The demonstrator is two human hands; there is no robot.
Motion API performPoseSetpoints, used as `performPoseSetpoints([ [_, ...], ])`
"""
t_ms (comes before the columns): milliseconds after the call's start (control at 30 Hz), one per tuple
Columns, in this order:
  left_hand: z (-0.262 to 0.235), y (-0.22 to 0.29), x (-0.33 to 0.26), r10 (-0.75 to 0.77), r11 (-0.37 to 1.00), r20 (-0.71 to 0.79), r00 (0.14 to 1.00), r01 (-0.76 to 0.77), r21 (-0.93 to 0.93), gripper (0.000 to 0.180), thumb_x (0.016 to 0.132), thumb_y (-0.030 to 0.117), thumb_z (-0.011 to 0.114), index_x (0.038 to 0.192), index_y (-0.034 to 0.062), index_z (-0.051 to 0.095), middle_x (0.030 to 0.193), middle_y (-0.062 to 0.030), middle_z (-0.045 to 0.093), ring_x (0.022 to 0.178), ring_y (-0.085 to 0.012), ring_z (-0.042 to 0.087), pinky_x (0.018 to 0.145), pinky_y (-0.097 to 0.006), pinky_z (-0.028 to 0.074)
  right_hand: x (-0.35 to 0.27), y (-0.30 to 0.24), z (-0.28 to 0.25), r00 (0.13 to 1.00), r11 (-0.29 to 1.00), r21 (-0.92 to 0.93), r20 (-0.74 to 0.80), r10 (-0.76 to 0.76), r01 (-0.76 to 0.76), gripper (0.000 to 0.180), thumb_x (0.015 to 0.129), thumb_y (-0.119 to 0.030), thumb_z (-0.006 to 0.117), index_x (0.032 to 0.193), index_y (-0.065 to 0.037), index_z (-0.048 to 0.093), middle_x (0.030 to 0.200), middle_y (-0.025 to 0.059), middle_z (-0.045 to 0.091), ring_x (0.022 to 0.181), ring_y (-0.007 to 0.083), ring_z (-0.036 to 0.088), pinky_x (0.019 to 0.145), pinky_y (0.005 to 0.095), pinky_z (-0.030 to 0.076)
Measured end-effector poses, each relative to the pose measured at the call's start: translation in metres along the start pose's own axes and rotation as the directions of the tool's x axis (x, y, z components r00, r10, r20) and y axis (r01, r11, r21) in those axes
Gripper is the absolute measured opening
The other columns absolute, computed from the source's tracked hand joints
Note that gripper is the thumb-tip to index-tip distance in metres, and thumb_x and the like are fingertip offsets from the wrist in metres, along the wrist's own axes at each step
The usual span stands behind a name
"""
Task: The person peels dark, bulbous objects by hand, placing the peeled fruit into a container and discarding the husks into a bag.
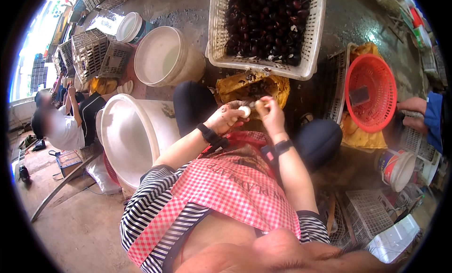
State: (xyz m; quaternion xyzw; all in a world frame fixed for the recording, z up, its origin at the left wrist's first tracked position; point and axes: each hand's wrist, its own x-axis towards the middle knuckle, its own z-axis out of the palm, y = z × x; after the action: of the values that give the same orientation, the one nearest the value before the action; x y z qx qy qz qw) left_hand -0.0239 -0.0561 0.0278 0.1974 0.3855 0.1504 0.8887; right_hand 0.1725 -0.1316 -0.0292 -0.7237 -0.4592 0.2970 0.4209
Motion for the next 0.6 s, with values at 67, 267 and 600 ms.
performPoseSetpoints([
  [67, 0.007, 0.007, -0.003, -0.022, 0.992, -0.028, 0.999, 0.025, 0.123, 0.039, 0.091, 0.008, 0.063, 0.129, 0.0109, 0.053, 0.1, -0.0015, 0.066, 0.087, -0.012, 0.066, 0.072, -0.024, 0.055, 0.001, 0.024, -0.001, 0.971, 0.972, 0.01, -0.042, 0.237, -0.236, 0.05, 0.089, -0.055, 0.065, 0.104, -0.007, 0.063, 0.079, 0.0078, 0.066, 0.068, 0.025, 0.063, 0.064, 0.0353, 0.051],
  [267, 0.004, 0.003, 0.002, -0.016, 1.0, -0.074, 0.997, 0.017, 0.009, 0.041, 0.093, 0.009, 0.064, 0.132, 0.0111, 0.052, 0.107, -0.0039, 0.066, 0.094, -0.0134, 0.066, 0.078, -0.031, 0.057, -0.003, -0.028, -0.001, 0.984, 0.983, 0.057, 0.033, -0.176, 0.174, 0.043, 0.089, -0.048, 0.068, 0.101, -0.007, 0.063, 0.089, 0.009, 0.067, 0.073, 0.0265, 0.062, 0.069, 0.0353, 0.052],
  [600, 0.001, 0.001, -0.001, -0.032, 0.998, -0.065, 0.997, 0.035, 0.053, 0.039, 0.092, 0.01, 0.065, 0.129, 0.0082, 0.053, 0.106, -0.0062, 0.065, 0.092, -0.0166, 0.068, 0.063, -0.023, 0.052, 0.003, 0.012, 0.003, 0.988, 0.987, 0.052, 0.019, 0.154, -0.155, 0.047, 0.088, -0.051, 0.069, 0.103, -0.006, 0.063, 0.083, 0.0086, 0.066, 0.072, 0.0228, 0.063, 0.068, 0.0341, 0.051],
])
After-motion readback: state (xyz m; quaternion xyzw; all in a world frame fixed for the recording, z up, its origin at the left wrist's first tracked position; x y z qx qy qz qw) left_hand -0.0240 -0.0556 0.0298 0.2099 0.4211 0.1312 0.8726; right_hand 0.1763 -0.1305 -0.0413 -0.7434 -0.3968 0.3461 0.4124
